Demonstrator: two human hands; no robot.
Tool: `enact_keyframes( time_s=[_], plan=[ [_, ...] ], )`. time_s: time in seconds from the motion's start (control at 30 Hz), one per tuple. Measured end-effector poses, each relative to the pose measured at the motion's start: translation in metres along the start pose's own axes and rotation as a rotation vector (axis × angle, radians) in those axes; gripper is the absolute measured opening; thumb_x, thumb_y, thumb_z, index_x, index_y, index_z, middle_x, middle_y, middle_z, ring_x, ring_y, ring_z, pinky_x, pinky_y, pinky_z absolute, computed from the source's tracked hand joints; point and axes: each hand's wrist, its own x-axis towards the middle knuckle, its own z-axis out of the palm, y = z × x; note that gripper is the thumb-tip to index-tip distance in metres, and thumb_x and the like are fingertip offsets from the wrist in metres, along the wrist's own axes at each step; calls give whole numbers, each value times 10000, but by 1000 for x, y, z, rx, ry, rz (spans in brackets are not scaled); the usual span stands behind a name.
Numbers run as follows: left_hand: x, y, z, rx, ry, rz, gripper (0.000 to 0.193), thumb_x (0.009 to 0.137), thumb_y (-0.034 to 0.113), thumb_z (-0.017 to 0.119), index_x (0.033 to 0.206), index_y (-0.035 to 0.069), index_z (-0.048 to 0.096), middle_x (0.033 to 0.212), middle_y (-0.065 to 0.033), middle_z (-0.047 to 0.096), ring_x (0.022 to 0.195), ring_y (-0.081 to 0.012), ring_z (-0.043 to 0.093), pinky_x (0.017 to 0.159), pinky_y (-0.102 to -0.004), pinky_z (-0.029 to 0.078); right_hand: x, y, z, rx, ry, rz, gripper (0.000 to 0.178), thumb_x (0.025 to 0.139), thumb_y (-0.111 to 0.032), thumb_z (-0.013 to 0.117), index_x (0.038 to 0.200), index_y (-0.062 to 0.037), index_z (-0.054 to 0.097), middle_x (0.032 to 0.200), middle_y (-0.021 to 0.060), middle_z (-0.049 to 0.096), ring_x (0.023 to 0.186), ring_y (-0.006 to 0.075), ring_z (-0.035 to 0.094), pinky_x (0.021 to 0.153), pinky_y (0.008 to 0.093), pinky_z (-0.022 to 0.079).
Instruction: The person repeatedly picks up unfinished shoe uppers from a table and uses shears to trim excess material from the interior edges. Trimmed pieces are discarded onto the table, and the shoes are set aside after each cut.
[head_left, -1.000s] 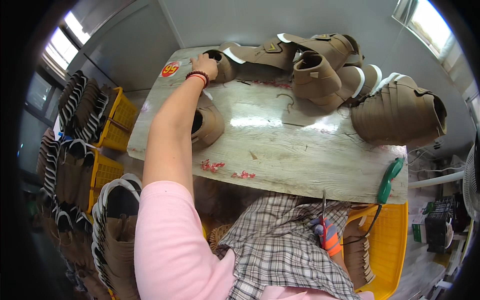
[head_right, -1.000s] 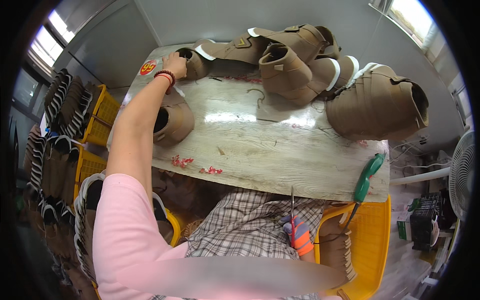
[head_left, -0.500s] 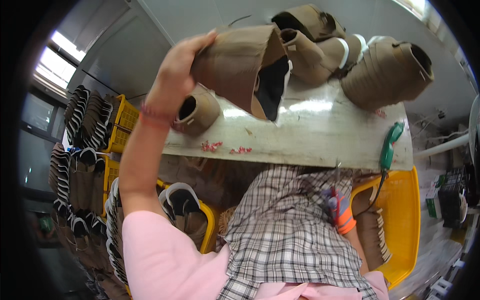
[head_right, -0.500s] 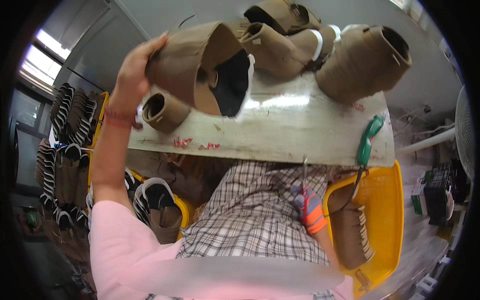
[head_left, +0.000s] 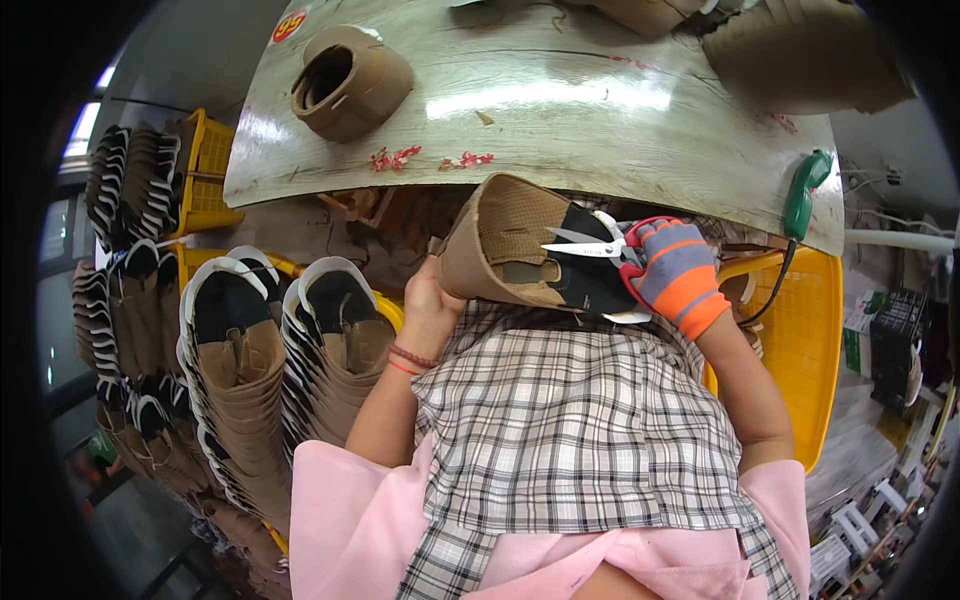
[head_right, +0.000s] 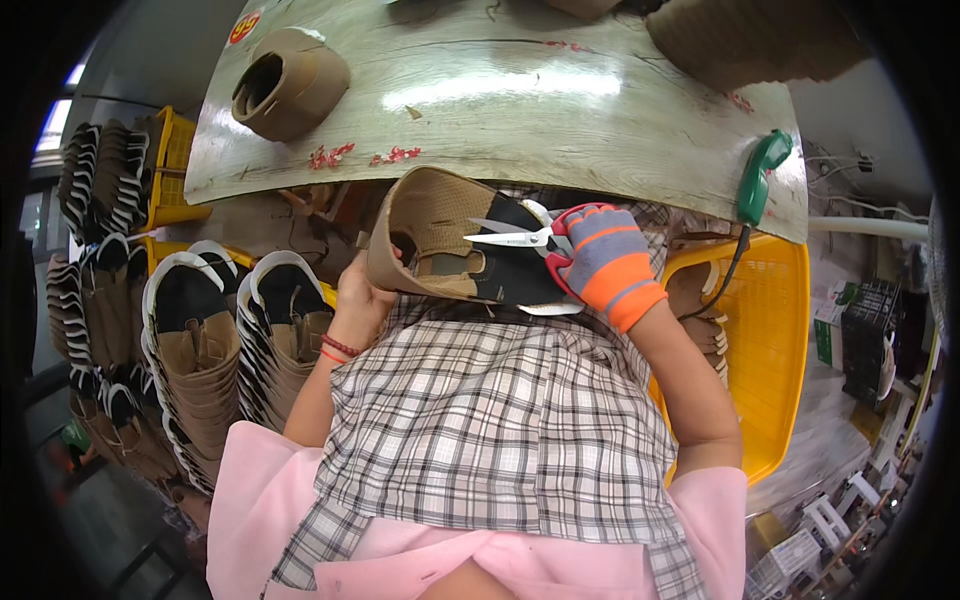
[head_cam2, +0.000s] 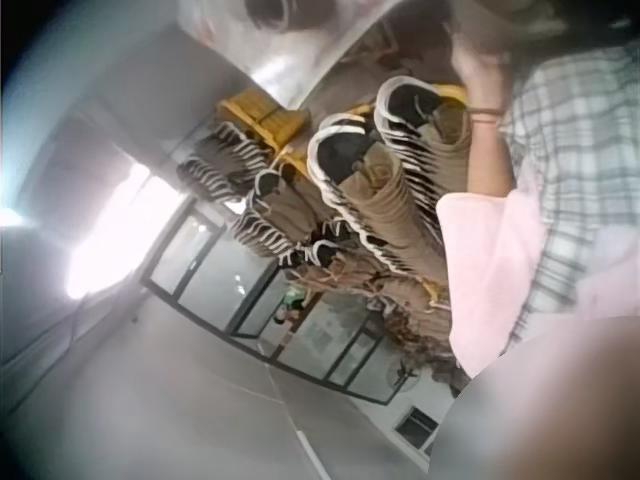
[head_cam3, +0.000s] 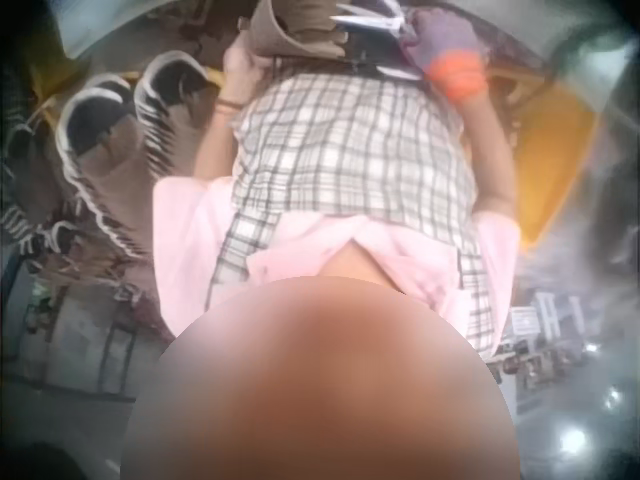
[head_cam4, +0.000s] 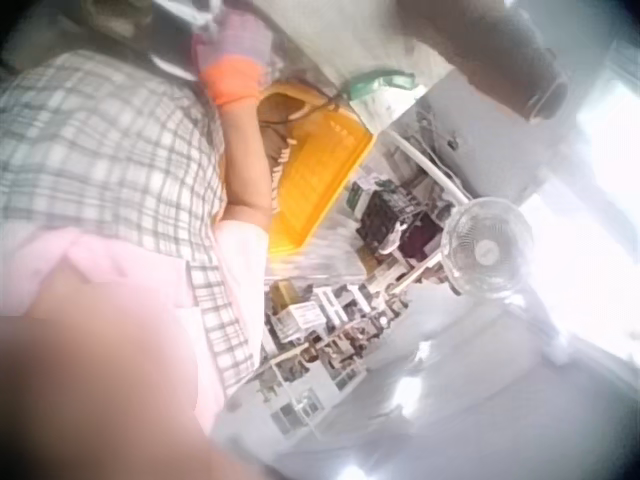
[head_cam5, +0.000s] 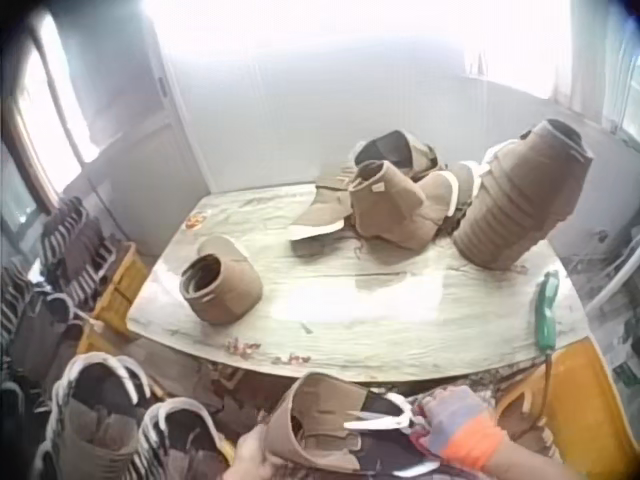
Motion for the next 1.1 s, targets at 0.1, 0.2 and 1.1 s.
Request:
enact_keyframes(
  time_s=[0.1,0.2,1.1],
  plan=[
    [14,-14,-12,70,-169,87,220,1000,174,573,1139,10,616,1004,-66,666,889,-185,649,779,-325,554,5,-2,-1,-104,-158,18,325,747,-363,767,946,-115,704,924,108,674,910,290,625,816,389,489],
    [30,-24,-12,105,-129,3,320,925,145,696,1208,20,615,1038,-53,673,916,-176,648,787,-330,554,7,1,2,-143,-72,-80,325,729,-345,783,940,-111,702,921,107,673,911,289,626,813,387,489],
    [47,-28,9,-20,-525,42,541,985,332,620,1417,51,455,1326,-111,588,1201,-249,597,986,-435,544,52,-12,2,-93,-75,-215,251,743,-257,794,953,-145,712,914,87,714,920,258,677,808,366,525]
  ],
)
